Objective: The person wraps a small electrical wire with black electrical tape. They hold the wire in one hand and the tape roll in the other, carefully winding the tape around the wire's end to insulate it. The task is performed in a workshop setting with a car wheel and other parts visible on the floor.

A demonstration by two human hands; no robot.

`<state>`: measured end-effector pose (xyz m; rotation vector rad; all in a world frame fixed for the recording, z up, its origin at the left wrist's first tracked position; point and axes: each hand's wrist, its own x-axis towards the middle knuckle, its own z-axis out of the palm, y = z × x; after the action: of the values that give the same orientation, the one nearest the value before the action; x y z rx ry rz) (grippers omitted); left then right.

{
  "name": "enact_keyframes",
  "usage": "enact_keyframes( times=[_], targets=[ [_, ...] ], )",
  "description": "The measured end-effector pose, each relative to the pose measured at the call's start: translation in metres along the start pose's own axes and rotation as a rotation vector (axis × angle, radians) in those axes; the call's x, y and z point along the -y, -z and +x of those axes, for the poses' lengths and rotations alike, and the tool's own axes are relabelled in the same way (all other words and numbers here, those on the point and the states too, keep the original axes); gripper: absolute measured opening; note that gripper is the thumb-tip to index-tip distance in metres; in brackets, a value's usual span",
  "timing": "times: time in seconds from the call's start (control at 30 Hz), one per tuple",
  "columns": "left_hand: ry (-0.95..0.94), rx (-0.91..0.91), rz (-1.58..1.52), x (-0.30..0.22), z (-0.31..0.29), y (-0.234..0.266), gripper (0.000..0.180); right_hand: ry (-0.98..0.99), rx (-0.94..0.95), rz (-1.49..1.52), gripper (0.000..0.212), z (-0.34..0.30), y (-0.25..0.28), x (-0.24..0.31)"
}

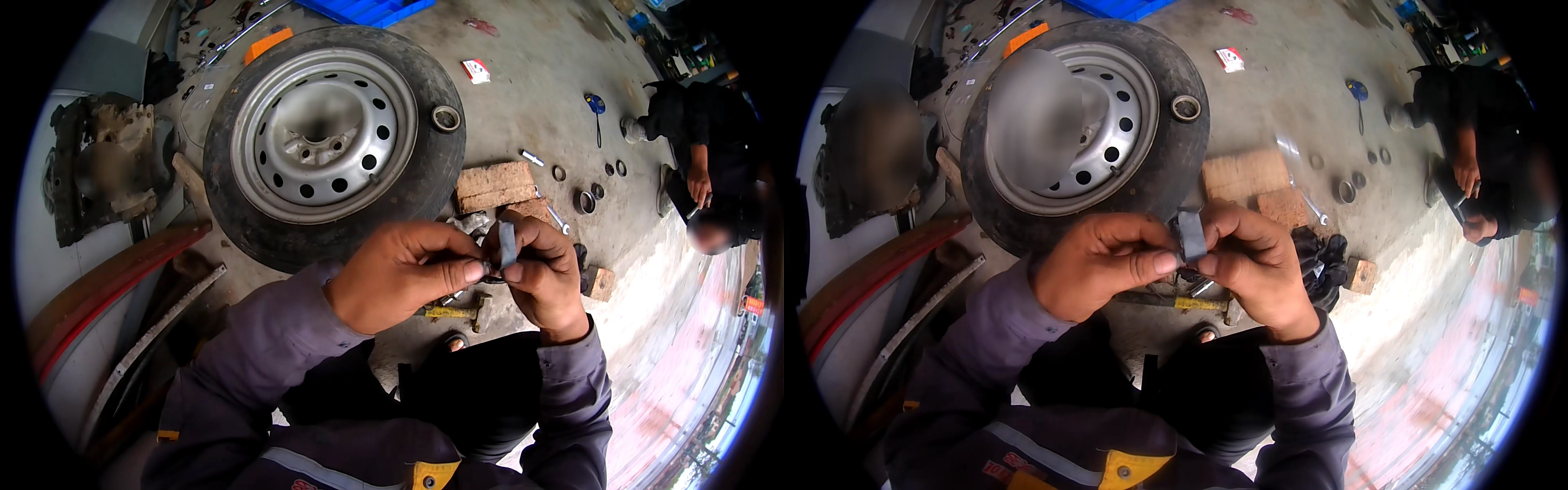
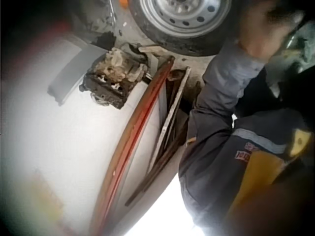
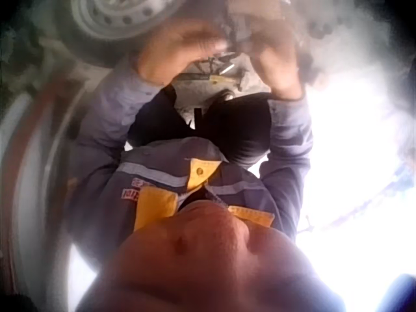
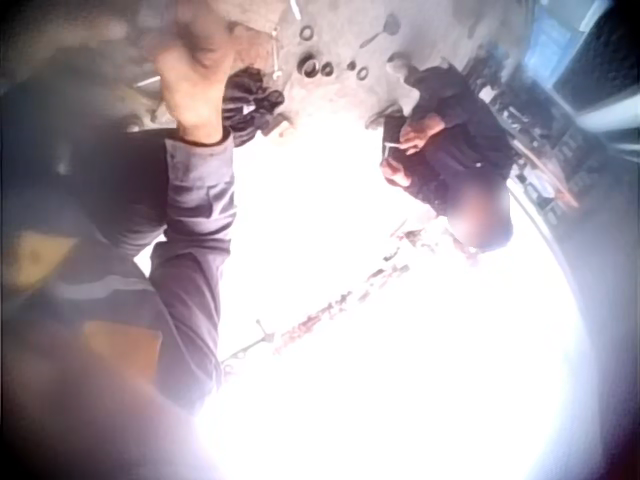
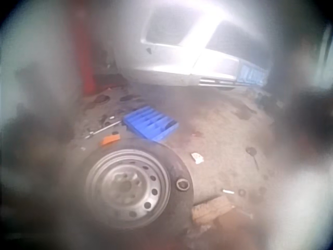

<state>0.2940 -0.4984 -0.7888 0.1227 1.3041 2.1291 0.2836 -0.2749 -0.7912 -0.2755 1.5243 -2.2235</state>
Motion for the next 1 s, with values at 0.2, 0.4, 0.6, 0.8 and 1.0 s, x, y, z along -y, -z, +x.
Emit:
enact_keyframes(
  times=[0.2,0.4,0.6,0.8,1.0],
  targets=[
    [-0.146,0.012,0.244,-0.004,-0.001,0.001,0.011,-0.024,0.053,0.029,0.017,0.000,-0.005,0.003],
    [-0.067,0.071,0.166,-0.005,-0.001,0.001,0.008,0.104,0.174,-0.093,0.016,0.006,0.005,-0.002],
    [-0.404,-0.095,0.806,-0.010,-0.004,-0.004,0.016,-0.001,0.001,-0.150,0.016,0.003,-0.007,0.001],
    [-0.702,-0.188,1.144,-0.007,-0.005,-0.007,0.021,-0.273,-0.064,-0.185,0.025,0.004,-0.003,0.006],
    [-0.855,-0.098,1.366,-0.006,-0.007,-0.004,0.029,-0.224,-0.101,0.178,0.053,0.007,-0.017,0.006]
  ],
)
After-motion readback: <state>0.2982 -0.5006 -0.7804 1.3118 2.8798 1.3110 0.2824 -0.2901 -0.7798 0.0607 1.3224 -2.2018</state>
